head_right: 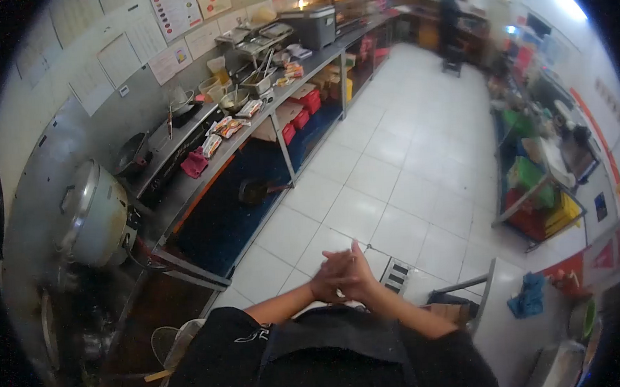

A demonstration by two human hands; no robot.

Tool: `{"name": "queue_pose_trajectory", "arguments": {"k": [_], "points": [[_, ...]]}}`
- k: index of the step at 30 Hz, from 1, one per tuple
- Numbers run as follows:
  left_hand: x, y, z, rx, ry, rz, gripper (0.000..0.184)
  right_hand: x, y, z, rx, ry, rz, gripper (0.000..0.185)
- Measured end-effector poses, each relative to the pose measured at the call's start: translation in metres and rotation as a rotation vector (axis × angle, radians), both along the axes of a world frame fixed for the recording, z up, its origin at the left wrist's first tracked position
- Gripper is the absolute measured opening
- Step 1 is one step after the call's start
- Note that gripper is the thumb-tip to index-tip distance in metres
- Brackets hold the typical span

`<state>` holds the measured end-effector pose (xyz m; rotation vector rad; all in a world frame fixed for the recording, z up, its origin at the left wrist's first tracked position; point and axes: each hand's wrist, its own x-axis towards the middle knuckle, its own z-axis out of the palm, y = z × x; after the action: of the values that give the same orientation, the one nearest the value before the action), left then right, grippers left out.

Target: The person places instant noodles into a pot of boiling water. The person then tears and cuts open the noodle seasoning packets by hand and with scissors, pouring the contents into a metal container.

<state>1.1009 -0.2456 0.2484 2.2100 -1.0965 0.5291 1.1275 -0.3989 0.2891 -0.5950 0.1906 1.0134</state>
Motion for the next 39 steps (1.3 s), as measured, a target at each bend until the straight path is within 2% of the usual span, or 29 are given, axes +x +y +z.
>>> {"name": "queue_pose_trajectory", "arguments": {"k": [2,3,4,5,6,8,11,14,17,18,20,23,26,27,28,30,31,32,33,35,36,38,39], "points": [[0.03,0.058,-0.022,0.002,0.311,0.253,0.071,0.044,0.033,0.101,-0.175,-0.074,-0.145,0.087],[0.052,0.092,-0.016,-0.101,0.575,0.429,0.068,0.081,0.04,0.115,-0.144,-0.216,-0.08,0.081],[0.061,0.135,-0.015,0.329,1.042,0.596,0.074,0.118,0.047,0.114,-0.073,-0.352,-0.051,0.081],[0.063,0.183,-0.055,0.445,1.19,0.73,0.079,0.157,0.056,0.108,0.005,-0.49,-0.024,0.081],[0.049,0.23,-0.081,0.384,0.961,0.706,0.08,0.194,0.063,0.102,-0.057,-0.507,-0.014,0.077],[0.05,0.287,-0.086,0.171,0.989,0.875,0.08,0.263,0.078,0.083,-0.18,-0.53,-0.009,0.07],[0.074,0.337,-0.055,-0.165,1.216,1.103,0.064,0.346,0.109,0.025,-0.326,-0.504,-0.155,0.059],[0.125,0.4,-0.077,-0.092,1.296,1.121,0.045,0.39,0.151,0.019,-0.599,-0.623,-0.186,0.061],[0.203,0.43,-0.056,-0.027,1.356,1.093,0.033,0.451,0.189,0.033,-0.676,-0.495,-0.164,0.064],[0.229,0.435,-0.058,-0.027,1.225,1.058,0.029,0.481,0.196,0.024,-0.678,-0.487,-0.171,0.06],[0.28,0.446,-0.063,-0.01,0.969,0.984,0.022,0.543,0.214,0.017,-0.764,-0.628,-0.159,0.057],[0.355,0.453,-0.039,-0.16,0.799,0.948,0.018,0.651,0.259,0.015,-0.87,-0.812,-0.134,0.048],[0.408,0.474,-0.048,-0.265,1.028,0.94,0.018,0.786,0.314,0.009,-0.938,-1.124,-0.146,0.051],[0.424,0.478,-0.054,-0.264,1.022,0.989,0.019,0.85,0.331,-0.015,-0.937,-1.215,-0.139,0.051],[0.428,0.477,-0.057,-0.263,1.034,1.037,0.019,0.907,0.352,-0.026,-0.966,-1.289,-0.161,0.054],[0.437,0.47,-0.059,-0.299,1.087,1.141,0.021,1.033,0.388,-0.078,-1.201,-1.415,-0.24,0.064],[0.44,0.467,-0.06,-0.331,1.072,1.177,0.022,1.083,0.408,-0.087,-1.268,-1.296,-0.164,0.073],[0.436,0.462,-0.066,-0.359,1.059,1.213,0.022,1.101,0.427,-0.069,-1.419,-1.296,-0.214,0.085],[0.427,0.452,-0.077,-0.392,1.046,1.25,0.023,1.14,0.439,-0.087,-1.398,-1.248,-0.254,0.099],[0.373,0.447,-0.167,-0.82,1.131,1.266,0.025,1.173,0.465,-0.088,-1.502,-1.112,-0.228,0.115],[0.365,0.439,-0.165,-0.777,1.2,1.343,0.026,1.175,0.474,-0.078,-1.455,-1.103,-0.199,0.125],[0.356,0.414,-0.149,-0.693,1.358,1.485,0.028,1.178,0.479,-0.063,-1.444,-1.251,-0.024,0.126],[0.352,0.395,-0.135,-0.651,1.374,1.555,0.029,1.189,0.481,-0.075,-1.388,-1.312,0.047,0.119]]}}
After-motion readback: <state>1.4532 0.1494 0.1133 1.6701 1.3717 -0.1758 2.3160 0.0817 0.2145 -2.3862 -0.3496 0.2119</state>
